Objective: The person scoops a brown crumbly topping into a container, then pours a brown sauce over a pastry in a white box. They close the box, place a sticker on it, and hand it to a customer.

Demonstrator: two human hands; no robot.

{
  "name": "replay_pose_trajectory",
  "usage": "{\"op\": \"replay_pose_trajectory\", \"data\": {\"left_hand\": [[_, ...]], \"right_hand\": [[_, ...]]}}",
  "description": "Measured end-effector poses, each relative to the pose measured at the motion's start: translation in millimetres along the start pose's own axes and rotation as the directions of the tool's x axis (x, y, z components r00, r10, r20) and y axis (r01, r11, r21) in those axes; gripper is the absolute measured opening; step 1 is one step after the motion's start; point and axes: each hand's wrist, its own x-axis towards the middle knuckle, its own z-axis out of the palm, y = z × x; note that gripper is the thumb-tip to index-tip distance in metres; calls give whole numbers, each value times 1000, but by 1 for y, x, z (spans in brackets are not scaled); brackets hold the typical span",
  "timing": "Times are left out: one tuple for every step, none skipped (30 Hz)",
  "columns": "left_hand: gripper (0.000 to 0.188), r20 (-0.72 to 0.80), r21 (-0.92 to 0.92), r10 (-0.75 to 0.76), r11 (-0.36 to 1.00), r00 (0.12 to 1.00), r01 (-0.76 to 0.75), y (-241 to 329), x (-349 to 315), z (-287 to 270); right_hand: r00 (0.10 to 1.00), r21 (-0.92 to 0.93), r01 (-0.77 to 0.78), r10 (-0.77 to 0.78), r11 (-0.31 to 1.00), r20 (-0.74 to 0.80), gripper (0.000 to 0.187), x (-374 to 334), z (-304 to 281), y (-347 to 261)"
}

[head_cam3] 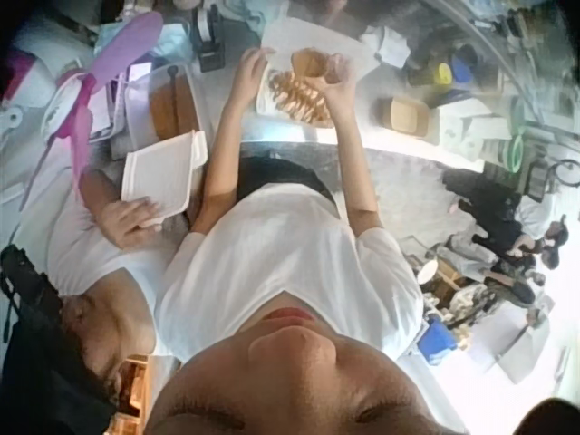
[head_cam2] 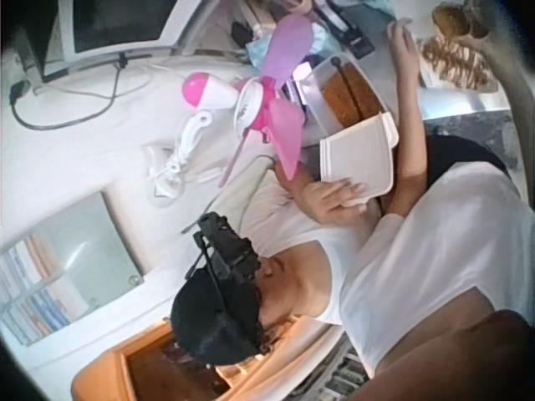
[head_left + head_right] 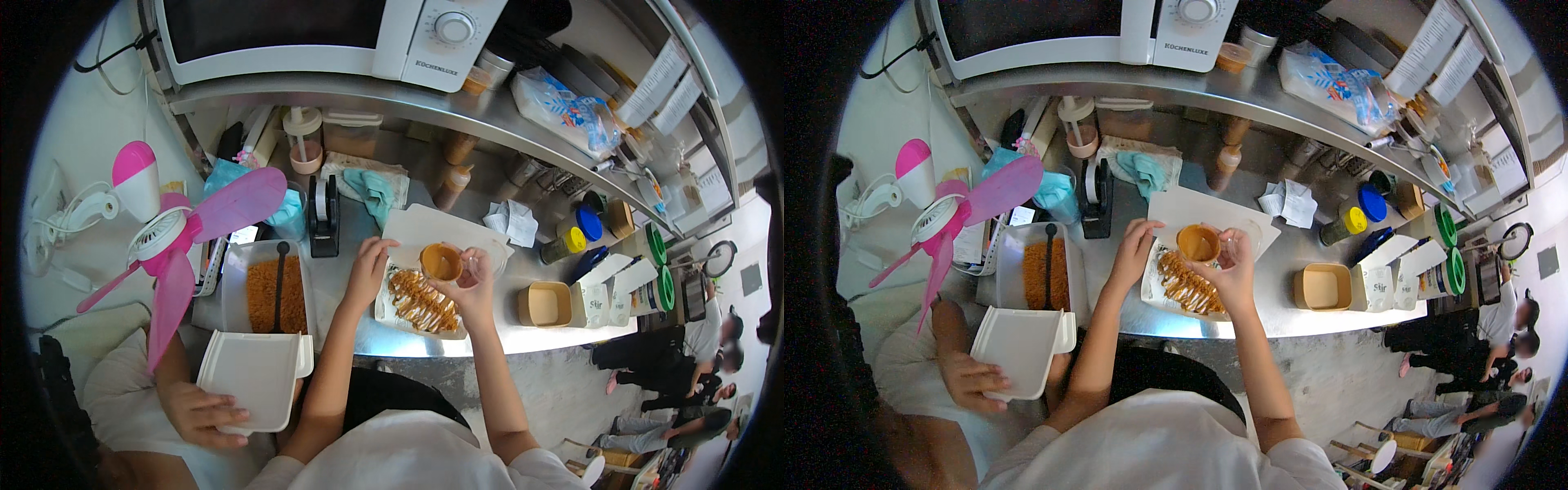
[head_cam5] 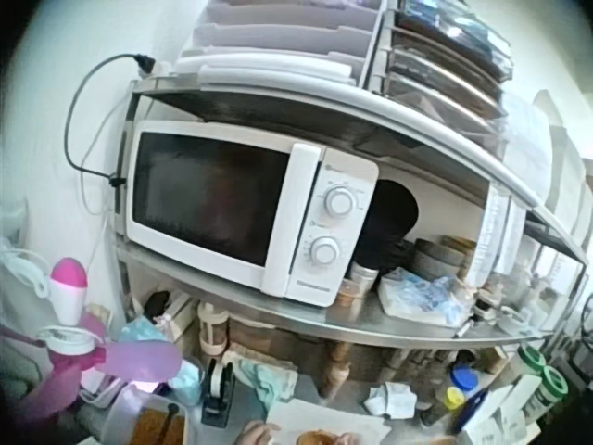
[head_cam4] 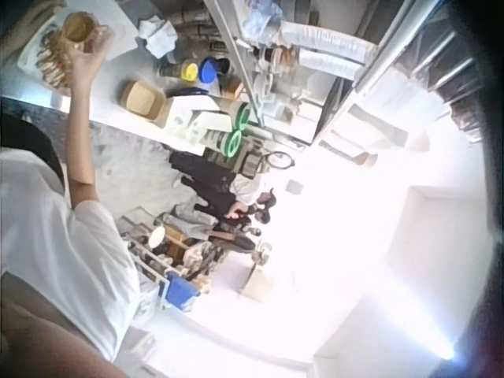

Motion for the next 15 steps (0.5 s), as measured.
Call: {"op": "replay_pose_trajectory", "data": {"left_hand": [[22,-18,33,20,999,1000,-20,-3,-2,0],[22,-41,36,23,999,999,-22,-1,-3,1],[22,-64,40,27,999,998,-24,1,-4,2],[22,-88,44,30,999,996,-27,3,-5,3],[22,-123,52,32,998,992,-25,3,-7,4],[22,-158,60,34,998,987,-24,4,-9,4],[22,-193,68,36,997,980,-24,4,-11,5],[22,-232,52,20,999,972,-8,4,-13,5],[23,-272,35,4,999,962,6,5,-16,6],[23,-310,17,-13,1000,951,19,6,-19,6],[23,-357,-32,-33,999,934,23,3,-21,7],[23,-402,-81,-55,996,914,24,1,-23,8],[23,-444,-131,-77,991,893,21,-2,-24,9],[22,-447,-139,-85,990,890,25,0,-26,9],[22,-450,-147,-92,989,888,28,3,-27,10]], "right_hand": [[1000,-26,13,-13,1000,0,65,1,1,-5],[1000,-31,21,-21,999,-4,67,2,3,-12],[1000,-36,29,-29,999,-8,69,3,5,-21],[999,-41,36,-37,998,-11,71,4,5,-25],[998,-16,67,-67,998,-1,80,6,6,-27],[997,9,72,-72,997,1,81,7,7,-31],[997,34,77,-77,996,2,82,8,7,-36],[997,59,81,-82,995,5,83,9,9,-41],[996,58,91,-91,994,3,84,9,10,-45],[995,57,101,-101,993,1,85,9,12,-49],[993,52,115,-116,992,3,86,12,13,-54],[991,48,131,-131,990,6,87,14,14,-59],[993,74,120,-121,990,10,88,15,16,-66],[994,98,103,-104,990,13,88,14,16,-71],[996,122,85,-88,989,16,88,14,16,-75]]}}
